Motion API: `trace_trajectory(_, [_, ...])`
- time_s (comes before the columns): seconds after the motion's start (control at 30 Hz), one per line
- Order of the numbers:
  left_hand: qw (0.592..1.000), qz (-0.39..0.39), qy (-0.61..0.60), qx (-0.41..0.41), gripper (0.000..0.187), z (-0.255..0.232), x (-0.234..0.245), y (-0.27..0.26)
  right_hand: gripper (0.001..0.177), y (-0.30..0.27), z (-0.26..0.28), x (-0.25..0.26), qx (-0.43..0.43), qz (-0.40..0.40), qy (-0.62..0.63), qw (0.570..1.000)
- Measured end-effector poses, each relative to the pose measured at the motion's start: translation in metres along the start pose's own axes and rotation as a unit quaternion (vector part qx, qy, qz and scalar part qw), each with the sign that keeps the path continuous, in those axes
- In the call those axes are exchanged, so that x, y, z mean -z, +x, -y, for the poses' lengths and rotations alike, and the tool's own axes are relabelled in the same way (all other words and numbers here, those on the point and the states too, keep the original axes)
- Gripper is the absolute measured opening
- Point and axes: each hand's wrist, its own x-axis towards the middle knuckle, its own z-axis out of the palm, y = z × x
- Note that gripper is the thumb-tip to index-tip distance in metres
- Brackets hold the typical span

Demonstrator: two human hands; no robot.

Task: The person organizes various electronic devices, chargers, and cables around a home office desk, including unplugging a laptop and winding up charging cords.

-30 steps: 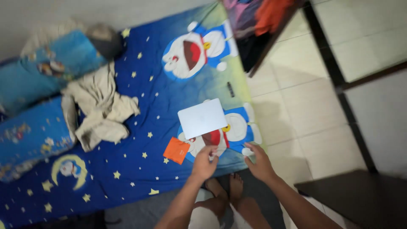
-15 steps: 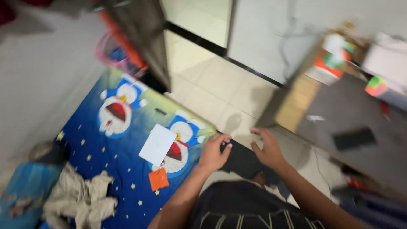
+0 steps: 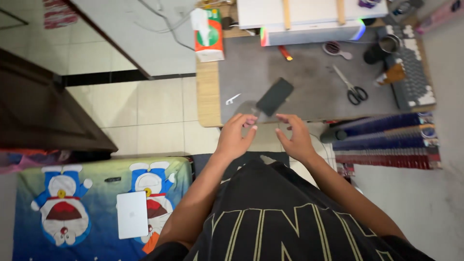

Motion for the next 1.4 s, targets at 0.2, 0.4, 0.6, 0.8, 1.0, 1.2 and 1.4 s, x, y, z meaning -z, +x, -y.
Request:
trace_trajectory(0.2, [0.999, 0.032, 0.004, 0.013, 0.023, -0.014, -0.025, 0.012, 0.043, -0.005, -0.009, 0.023, -0.019, -0.011, 0.014, 1.000])
trace_trajectory(0.4, [0.999, 0.006, 0.011, 0.031, 0.022, -0.002, -0.014, 0.001, 0.041, -0.008, 0.000, 0.016, -0.008, 0.012, 0.038, 0.999])
trace_trajectory(0.6, [0.995, -0.075, 0.018, 0.067, 0.022, 0.003, 0.029, -0.022, 0.042, 0.020, 0.026, -0.024, 0.040, 0.085, 0.051, 0.994])
trace_trajectory(0.8, [0.975, -0.185, 0.043, 0.118, 0.023, 0.033, 0.112, -0.078, 0.043, 0.062, 0.088, -0.103, 0.128, 0.165, 0.086, 0.974])
trace_trajectory(1.0, [0.929, -0.324, 0.091, 0.157, 0.021, 0.069, 0.226, -0.156, 0.041, 0.094, 0.174, -0.221, 0.206, 0.241, 0.129, 0.940])
trace_trajectory(1.2, [0.865, -0.431, 0.113, 0.230, 0.021, 0.089, 0.327, -0.224, 0.041, 0.107, 0.268, -0.327, 0.263, 0.336, 0.145, 0.893])
trace_trajectory(1.4, [0.829, -0.503, 0.142, 0.200, 0.022, 0.142, 0.414, -0.243, 0.043, 0.151, 0.356, -0.419, 0.335, 0.394, 0.134, 0.845])
